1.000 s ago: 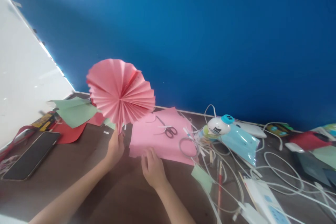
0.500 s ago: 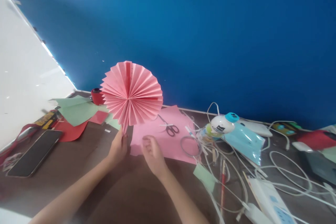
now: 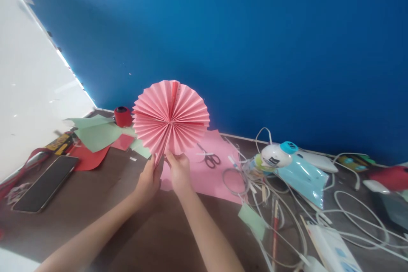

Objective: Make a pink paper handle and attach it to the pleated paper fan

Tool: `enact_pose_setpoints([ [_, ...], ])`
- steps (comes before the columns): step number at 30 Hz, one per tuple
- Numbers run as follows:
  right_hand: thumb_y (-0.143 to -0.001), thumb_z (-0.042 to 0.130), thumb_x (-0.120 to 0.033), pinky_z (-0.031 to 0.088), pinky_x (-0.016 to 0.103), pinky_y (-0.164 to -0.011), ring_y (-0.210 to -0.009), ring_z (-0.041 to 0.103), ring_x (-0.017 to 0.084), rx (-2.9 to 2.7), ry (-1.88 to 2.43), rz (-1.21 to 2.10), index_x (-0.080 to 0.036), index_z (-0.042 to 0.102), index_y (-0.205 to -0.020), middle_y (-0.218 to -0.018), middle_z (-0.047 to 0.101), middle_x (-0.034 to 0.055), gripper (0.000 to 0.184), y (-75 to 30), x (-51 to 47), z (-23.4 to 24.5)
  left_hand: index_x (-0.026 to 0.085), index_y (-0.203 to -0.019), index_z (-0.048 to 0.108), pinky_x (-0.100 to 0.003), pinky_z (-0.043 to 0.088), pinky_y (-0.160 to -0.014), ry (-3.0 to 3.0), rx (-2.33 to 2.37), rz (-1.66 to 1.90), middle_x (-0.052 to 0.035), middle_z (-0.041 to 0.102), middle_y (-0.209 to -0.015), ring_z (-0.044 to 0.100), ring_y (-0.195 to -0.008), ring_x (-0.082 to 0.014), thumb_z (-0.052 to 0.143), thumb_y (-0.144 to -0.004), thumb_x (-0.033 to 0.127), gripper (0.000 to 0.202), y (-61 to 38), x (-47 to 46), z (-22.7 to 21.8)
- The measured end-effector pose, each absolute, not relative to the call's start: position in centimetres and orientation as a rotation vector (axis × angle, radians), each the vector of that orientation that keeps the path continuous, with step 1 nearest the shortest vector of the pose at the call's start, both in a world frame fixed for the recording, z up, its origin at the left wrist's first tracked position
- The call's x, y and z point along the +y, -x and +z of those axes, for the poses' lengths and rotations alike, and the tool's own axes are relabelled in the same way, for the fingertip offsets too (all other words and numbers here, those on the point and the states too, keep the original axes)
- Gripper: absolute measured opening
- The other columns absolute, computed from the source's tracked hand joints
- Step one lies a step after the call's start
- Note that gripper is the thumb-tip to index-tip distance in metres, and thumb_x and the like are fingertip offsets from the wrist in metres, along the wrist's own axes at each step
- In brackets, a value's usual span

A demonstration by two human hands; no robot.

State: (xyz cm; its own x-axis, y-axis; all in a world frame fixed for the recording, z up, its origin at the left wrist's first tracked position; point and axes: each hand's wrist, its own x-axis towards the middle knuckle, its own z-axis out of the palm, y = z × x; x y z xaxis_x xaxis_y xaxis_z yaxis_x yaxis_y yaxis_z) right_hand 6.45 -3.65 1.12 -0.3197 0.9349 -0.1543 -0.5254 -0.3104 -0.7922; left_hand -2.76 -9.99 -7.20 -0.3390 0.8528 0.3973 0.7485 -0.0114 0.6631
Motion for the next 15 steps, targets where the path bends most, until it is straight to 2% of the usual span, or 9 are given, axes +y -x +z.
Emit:
enact_pose_setpoints([
  [3, -0.064, 0.074, -0.026, 0.050, 0.030, -0.073, -0.067, 0.063, 0.015, -0.827, 0.751, 1.829, -0.011, 0.066, -0.063, -0.062, 0.066, 0.0026, 0.017, -6.3, -3.7, 0.8, 0.013, -0.134, 0.029, -0.031, 0.050, -0.065, -1.767, 2.090, 1.272, -0.0168, 0.059, -0.104, 0.062, -0.087, -0.0232, 0.035, -0.088, 0.026, 0.048, 2.8, -10.0, -7.2],
  [7, -0.061, 0.075, -0.028, 0.050, 0.036, -0.075, -0.071, 0.064, 0.020, -0.805, 0.754, 1.874, -0.011, 0.068, -0.064, -0.062, 0.066, 0.0041, 0.019, -6.0, -3.8, 0.5, 0.015, -0.129, 0.038, -0.031, 0.051, -0.064, -1.728, 2.038, 1.213, -0.0135, 0.063, -0.100, 0.064, -0.082, -0.0222, 0.037, -0.087, 0.026, 0.043, 3.0, -10.1, -6.2],
  [11, -0.059, 0.076, -0.024, 0.047, 0.037, -0.083, -0.077, 0.064, 0.020, -0.860, 0.682, 1.941, -0.012, 0.069, -0.065, -0.067, 0.068, 0.0042, 0.015, -6.3, -3.8, 0.1, 0.015, -0.124, 0.043, -0.031, 0.051, -0.065, -1.614, 2.084, 1.072, -0.0117, 0.065, -0.098, 0.065, -0.079, -0.0217, 0.030, -0.090, 0.025, 0.038, 2.9, -10.2, -4.6],
  [15, -0.061, 0.075, -0.029, 0.045, 0.035, -0.086, -0.080, 0.063, 0.019, -0.899, 0.643, 1.985, -0.016, 0.071, -0.070, -0.074, 0.069, 0.0035, 0.017, -6.7, -3.3, -1.1, 0.016, -0.130, 0.036, -0.033, 0.051, -0.066, -1.679, 2.118, 0.965, -0.0134, 0.061, -0.110, 0.065, -0.083, -0.0226, 0.029, -0.090, 0.024, 0.042, 2.9, -10.1, -4.6],
])
